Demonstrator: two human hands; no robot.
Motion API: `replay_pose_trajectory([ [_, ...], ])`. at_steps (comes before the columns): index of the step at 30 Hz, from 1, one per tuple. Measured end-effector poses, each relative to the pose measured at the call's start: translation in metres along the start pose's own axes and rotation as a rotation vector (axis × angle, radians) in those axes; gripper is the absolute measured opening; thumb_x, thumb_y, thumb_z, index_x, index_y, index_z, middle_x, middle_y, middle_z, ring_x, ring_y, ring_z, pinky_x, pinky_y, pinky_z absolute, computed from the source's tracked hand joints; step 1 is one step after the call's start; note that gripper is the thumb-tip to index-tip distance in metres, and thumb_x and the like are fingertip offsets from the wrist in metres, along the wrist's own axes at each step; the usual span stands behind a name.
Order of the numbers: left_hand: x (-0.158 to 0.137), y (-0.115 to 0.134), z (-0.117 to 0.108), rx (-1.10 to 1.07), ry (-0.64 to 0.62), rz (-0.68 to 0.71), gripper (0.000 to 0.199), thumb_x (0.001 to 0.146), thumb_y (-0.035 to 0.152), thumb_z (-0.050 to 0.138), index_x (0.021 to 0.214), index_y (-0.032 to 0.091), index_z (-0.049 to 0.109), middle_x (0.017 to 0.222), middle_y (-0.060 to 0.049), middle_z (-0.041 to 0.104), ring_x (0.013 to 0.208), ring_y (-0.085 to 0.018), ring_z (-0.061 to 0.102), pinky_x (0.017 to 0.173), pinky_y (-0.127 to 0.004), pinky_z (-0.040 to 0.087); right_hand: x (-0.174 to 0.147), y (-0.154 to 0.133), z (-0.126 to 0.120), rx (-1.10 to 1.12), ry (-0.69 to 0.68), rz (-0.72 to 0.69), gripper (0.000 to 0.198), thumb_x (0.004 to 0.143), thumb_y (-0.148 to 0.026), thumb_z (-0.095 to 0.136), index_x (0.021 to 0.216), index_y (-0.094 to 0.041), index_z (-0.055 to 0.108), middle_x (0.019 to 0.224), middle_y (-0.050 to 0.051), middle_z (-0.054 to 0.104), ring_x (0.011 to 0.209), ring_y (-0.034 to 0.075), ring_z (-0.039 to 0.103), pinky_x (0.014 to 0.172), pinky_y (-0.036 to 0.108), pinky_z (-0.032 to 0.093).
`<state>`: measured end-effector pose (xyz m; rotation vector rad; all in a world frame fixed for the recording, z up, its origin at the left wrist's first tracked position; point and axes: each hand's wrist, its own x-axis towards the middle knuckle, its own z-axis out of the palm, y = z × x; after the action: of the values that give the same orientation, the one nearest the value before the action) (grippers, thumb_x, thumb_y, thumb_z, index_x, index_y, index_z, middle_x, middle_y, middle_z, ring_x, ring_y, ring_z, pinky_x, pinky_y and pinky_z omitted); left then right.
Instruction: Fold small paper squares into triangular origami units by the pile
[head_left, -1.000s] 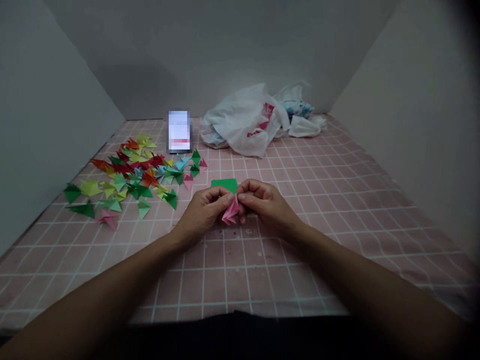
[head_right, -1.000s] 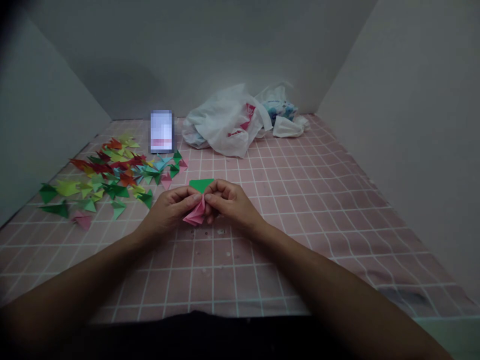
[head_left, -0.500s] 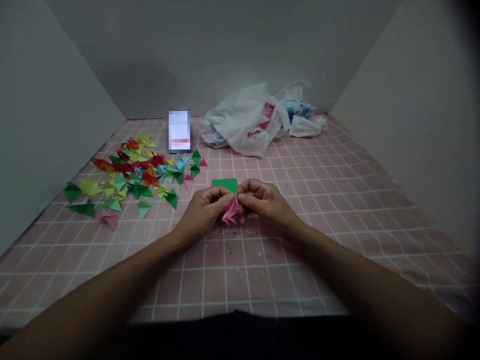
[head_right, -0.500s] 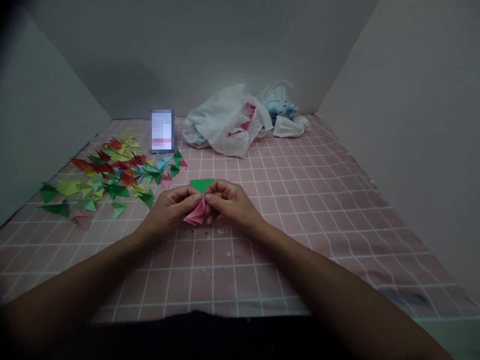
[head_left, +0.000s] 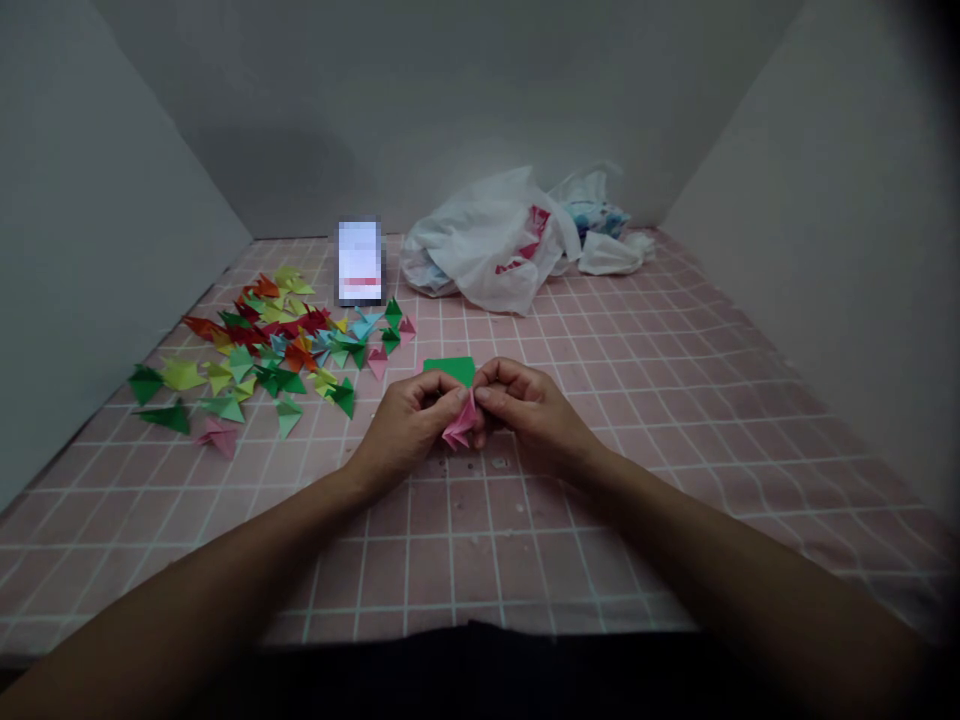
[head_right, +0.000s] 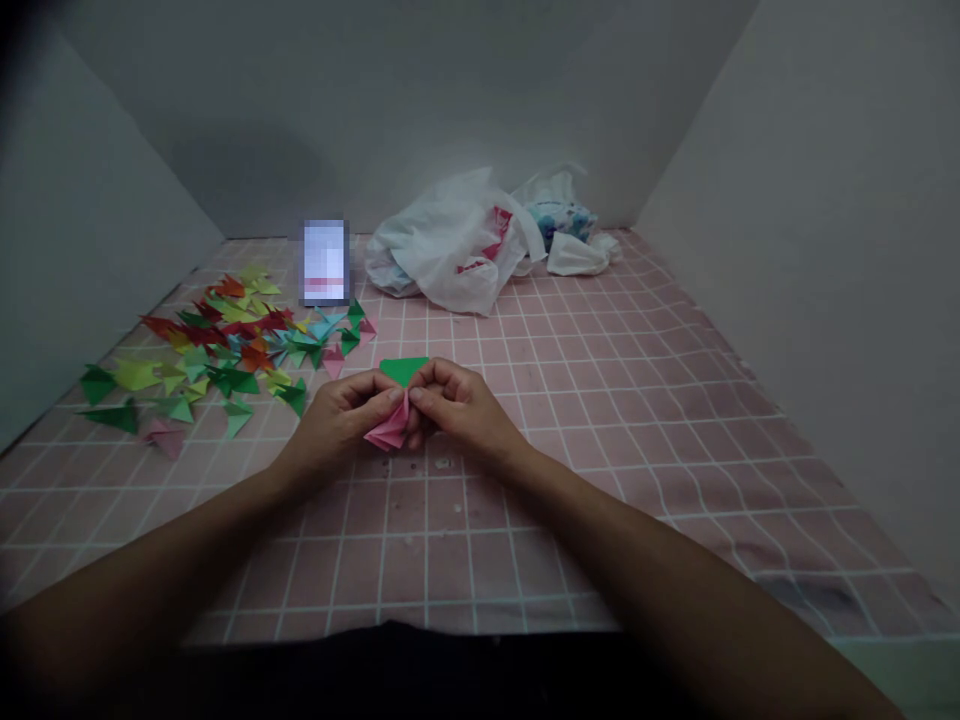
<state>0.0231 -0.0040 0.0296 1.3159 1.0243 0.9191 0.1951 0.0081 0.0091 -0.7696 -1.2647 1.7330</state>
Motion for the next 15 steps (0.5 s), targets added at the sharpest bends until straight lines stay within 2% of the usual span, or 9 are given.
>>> replay_pose_trajectory([
  [15,-0.0006,-0.0001,-0.0008,0.029,-0.007,0.015,0.023,0.085,0.037,0.066,0.075,0.017,0.061,0.064,-0.001,0.066,0.060,-0.014,0.062,0.062,-0.027,0.048,0.0004,0.0014,-0.0002,0.018,0.004,0.010,0.022,0.083,-0.034,0.073,0.086,-0.019,0.056,0.060,-0.004,0.067,0.049,0.012,0.065,0.053,0.023,0.053],
])
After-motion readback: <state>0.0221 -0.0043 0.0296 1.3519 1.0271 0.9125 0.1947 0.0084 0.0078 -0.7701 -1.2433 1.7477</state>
